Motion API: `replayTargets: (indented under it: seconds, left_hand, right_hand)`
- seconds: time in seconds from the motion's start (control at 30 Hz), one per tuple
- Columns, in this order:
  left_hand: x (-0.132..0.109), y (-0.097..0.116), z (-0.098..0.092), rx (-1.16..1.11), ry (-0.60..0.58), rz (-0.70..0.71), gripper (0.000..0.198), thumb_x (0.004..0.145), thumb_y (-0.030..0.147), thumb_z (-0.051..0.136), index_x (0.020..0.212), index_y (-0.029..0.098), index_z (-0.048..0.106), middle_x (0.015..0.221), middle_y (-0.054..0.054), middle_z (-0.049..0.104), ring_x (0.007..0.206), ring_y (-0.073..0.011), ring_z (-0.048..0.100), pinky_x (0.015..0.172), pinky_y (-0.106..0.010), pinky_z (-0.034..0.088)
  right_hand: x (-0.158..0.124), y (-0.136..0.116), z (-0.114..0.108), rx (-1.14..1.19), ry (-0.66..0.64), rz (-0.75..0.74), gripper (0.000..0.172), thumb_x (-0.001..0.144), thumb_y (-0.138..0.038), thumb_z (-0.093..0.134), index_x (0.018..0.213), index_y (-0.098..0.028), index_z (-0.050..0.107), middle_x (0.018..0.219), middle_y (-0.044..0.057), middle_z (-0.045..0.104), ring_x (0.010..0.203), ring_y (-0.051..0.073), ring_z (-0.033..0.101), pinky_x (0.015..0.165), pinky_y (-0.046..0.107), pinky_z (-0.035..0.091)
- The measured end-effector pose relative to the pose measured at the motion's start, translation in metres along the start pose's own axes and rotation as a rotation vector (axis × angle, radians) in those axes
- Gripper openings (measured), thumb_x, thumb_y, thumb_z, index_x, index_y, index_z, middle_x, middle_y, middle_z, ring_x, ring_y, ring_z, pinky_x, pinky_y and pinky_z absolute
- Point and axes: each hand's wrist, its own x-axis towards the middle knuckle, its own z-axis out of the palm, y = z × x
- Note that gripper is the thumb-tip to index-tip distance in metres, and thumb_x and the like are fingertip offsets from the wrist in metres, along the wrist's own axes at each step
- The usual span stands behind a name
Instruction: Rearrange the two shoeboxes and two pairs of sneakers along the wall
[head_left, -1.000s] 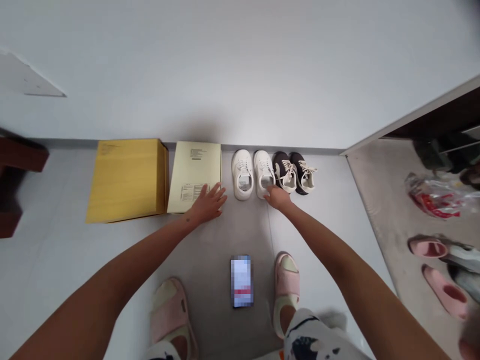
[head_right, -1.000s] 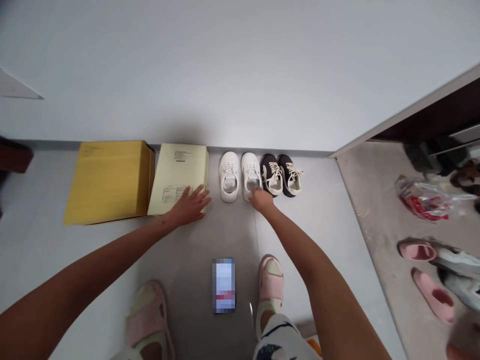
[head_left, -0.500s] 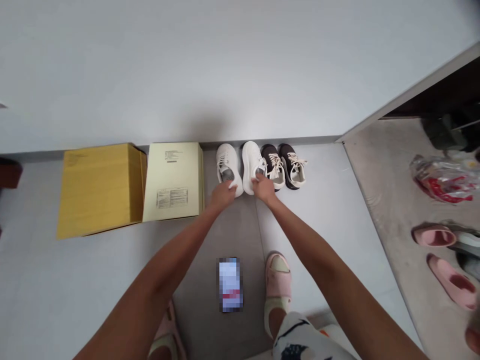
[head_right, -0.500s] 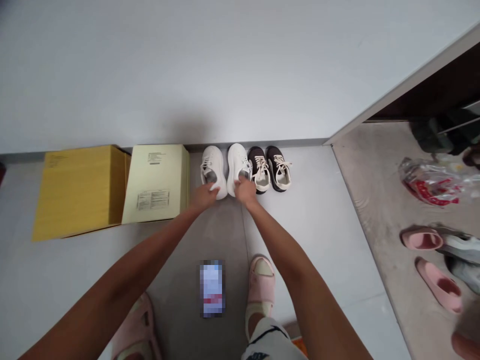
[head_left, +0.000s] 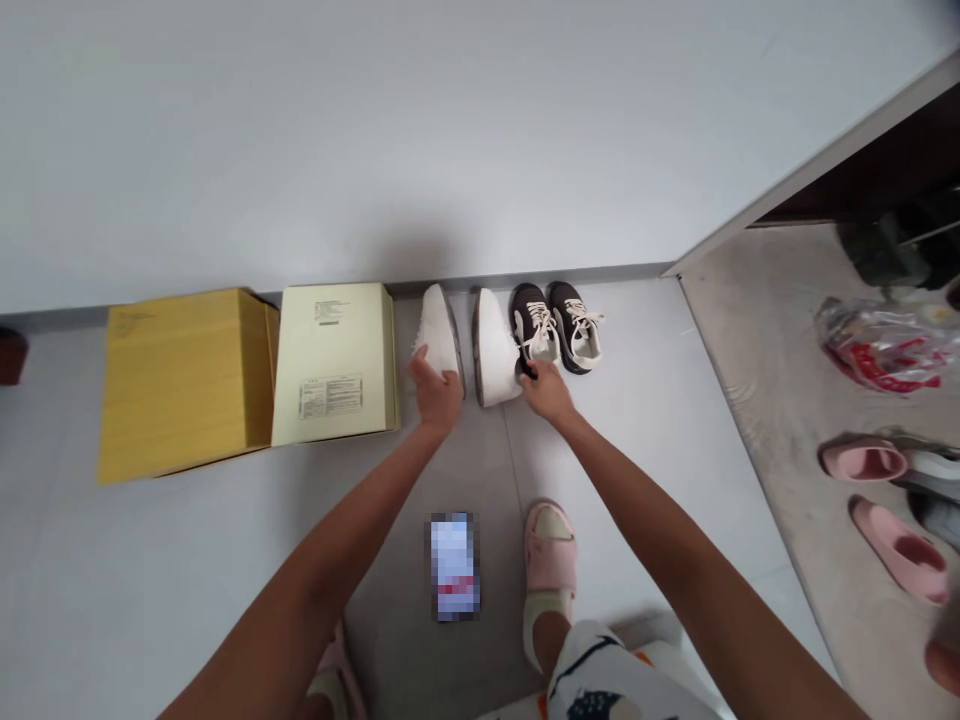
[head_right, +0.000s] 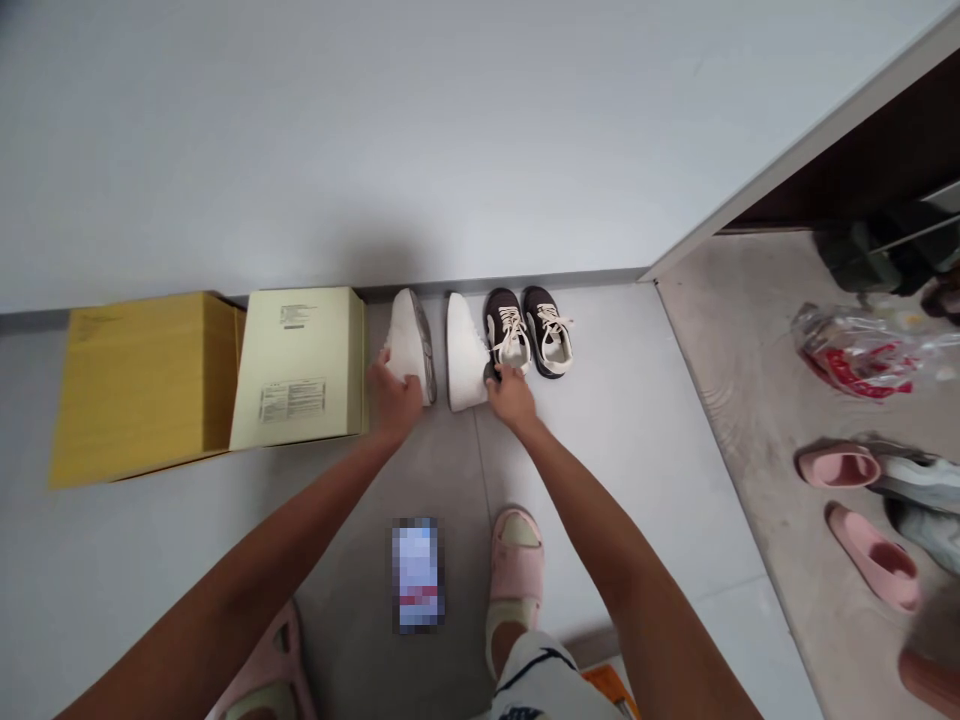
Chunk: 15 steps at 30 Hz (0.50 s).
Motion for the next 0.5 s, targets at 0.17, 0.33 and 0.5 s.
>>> replayTargets:
  seconds: [0.17,0.33,0.5]
  left_hand:
    - [-0.024,0.058,0.076,-0.092,-0.580,0.251,0.062,0.086,0.011,0.051,0.148,0.015,0.046,0.156,-0.020,0.044,0.146,-0.0274,0.046,0.118,-0.041,0.042]
    - [-0.031,0.091,0.141,0.036,-0.722,-0.002,0.066,0.086,0.010,0.056,0.151,0.006,0.045,0.160,-0.029,0.039,0.149,-0.0369,0.042,0.121,-0.048,0.036]
    - [-0.025,0.093,0.148,-0.225,-0.566,-0.234,0.017,0.087,0.018,0.064,0.103,0.015,0.071,0.133,-0.020,0.063,0.128,-0.0338,0.062,0.111,-0.043,0.045]
  right_hand:
    - [0.036,0.039,-0.062,-0.194,0.133,0.082,0.044,0.091,-0.022,0.052,0.134,-0.017,0.062,0.131,0.019,0.063,0.109,0.031,0.067,0.096,0.043,0.051]
    - [0.042,0.064,-0.053,-0.175,0.085,0.160,0.020,0.089,-0.022,0.056,0.102,-0.019,0.070,0.110,0.014,0.071,0.107,0.029,0.066,0.096,0.039,0.050]
    - [0.031,0.088,-0.057,0.273,0.330,0.274,0.031,0.089,-0.051,0.060,0.078,-0.023,0.057,0.073,0.002,0.062,0.075,0.019,0.062,0.072,0.030,0.051]
